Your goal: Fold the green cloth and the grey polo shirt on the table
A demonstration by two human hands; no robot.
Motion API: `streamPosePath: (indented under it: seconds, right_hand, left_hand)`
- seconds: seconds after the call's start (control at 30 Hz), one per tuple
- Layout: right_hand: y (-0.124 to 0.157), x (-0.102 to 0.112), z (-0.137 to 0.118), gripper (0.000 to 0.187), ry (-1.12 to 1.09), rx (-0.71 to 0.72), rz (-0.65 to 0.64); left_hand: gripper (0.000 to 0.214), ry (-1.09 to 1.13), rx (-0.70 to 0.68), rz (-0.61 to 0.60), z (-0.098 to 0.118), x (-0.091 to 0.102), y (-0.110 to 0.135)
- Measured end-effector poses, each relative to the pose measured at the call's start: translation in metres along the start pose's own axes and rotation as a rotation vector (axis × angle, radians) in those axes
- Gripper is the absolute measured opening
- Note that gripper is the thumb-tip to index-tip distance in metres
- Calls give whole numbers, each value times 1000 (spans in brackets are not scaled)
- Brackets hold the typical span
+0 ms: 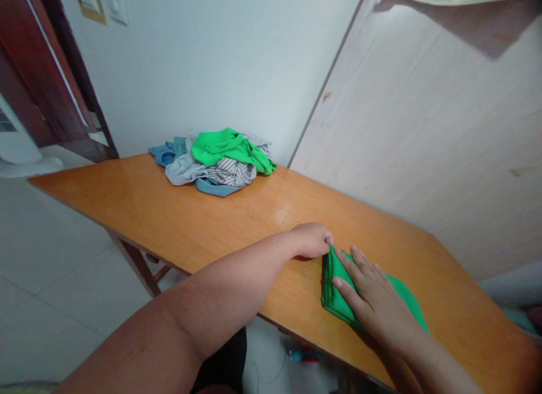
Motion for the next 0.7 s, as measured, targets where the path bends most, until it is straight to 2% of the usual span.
streamPosePath:
  seconds: [0.3,0.57,0.7]
  right_hand:
    - [0,3,-4,75,-12,-22,-21]
    - [-2,4,-6,77,-37,-43,-24]
    - [-3,8,-6,76,-97,-63,-16]
  left_hand:
    - [23,41,11,71,2,0,3]
    - [26,36,1,295,0,4,1]
    - [24,26,-44,380,6,8,5]
Point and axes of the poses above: each hand's wrist, its own y-axis away from the middle knuckle, its own x-axis out of the back of the hand, z = x × y, the point moved 1 cm from there along -y, towards the middle knuckle, and after that the axes turned 8 degrees about -y, right-handed, at the moved point
